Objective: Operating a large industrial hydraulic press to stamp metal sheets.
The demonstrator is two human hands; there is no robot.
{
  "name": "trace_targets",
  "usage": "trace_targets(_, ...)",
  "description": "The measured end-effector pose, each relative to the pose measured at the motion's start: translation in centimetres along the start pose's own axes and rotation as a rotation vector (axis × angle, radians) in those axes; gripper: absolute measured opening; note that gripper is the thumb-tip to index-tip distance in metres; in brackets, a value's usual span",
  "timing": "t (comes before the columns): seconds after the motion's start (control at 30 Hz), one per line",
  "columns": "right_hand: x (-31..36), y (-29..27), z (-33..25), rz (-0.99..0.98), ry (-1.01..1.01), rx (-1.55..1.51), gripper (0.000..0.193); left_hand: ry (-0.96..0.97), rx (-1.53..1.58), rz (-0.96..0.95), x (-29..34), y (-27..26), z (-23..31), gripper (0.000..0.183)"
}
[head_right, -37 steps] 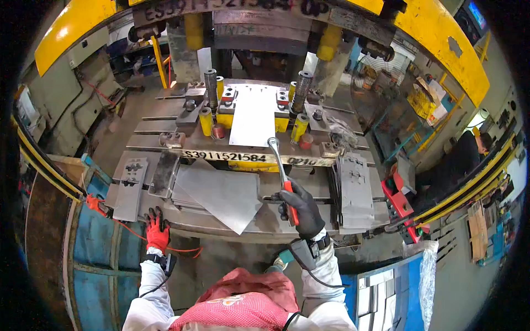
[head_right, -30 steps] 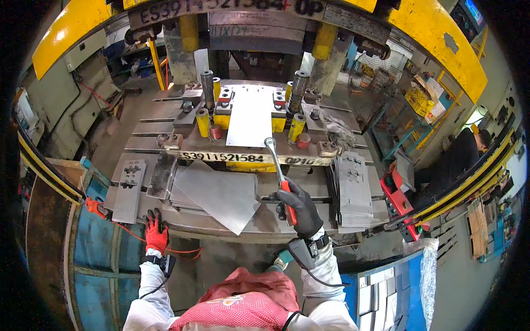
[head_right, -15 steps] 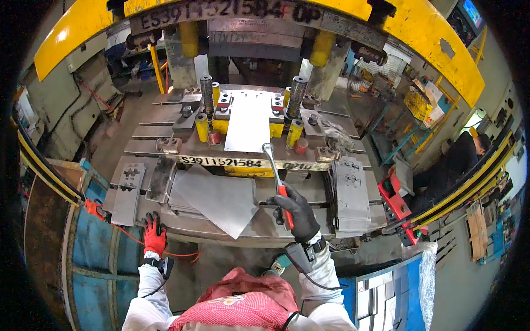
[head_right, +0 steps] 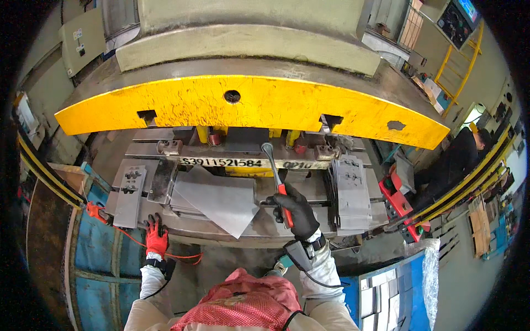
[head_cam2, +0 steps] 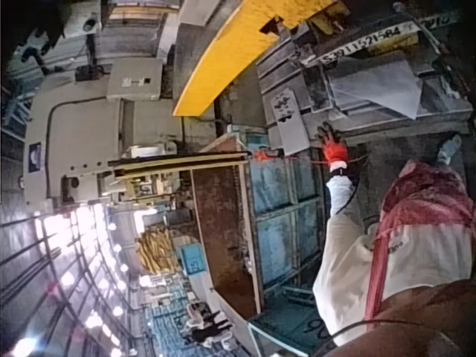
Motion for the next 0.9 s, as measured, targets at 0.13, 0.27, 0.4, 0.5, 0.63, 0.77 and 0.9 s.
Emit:
trace_targets(0.13, -0.5, -0.2, 0.8, -0.011, 0.016, -0.023, 0.037, 0.006, 0.031, 0.014, 0.2, -0.2, -0.1, 0.060)
trace_targets(0.27, -0.6, 0.0, 0.9, 0.000, 0.000, 0.005, 0.037, -0.004, 0.028, -0.002, -0.1, 0.7, -0.7, 0.062)
trace_targets(0.4, -0.1, 0.6, 0.5, 0.037, 0.003, -0.004, 0.037, 0.007, 0.020, -0.012, -0.1, 0.2, 0.0, 0.064)
trace_targets(0.5, -0.2, 1.0, 0.2, 0.008, 0.002, 0.053, 0.036, 0.022, 0.034, 0.018, -0.3, 0.9, -1.1, 0.064)
trace_targets(0.63, -0.4, 0.6, 0.0, -0.007, 0.001, 0.099, 0.035, -0.043, 0.314, 0.010, 0.3, -0.7, -1.8, 0.051)
trace_targets(0.77, -0.1, 0.9, -0.6, 0.006, -0.013, 0.088, 0.034, -0.086, 0.364, 0.530, 5.6, -10.3, 7.9, 0.051)
trace_targets(0.9, 0.1, 0.4, 0.1, 0.008, -0.007, 0.075, 0.035, 0.183, 1.482, -0.154, 3.8, -11.0, 21.9, 0.050)
Point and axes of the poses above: each hand's wrist, its own x-axis away from the middle knuckle, its own y-axis out of the palm, z = x × y, the point moved 3 cm from there along -x, towards the middle knuckle, and after that the axes turned 8 degrees about -x, right-handed, at the moved point
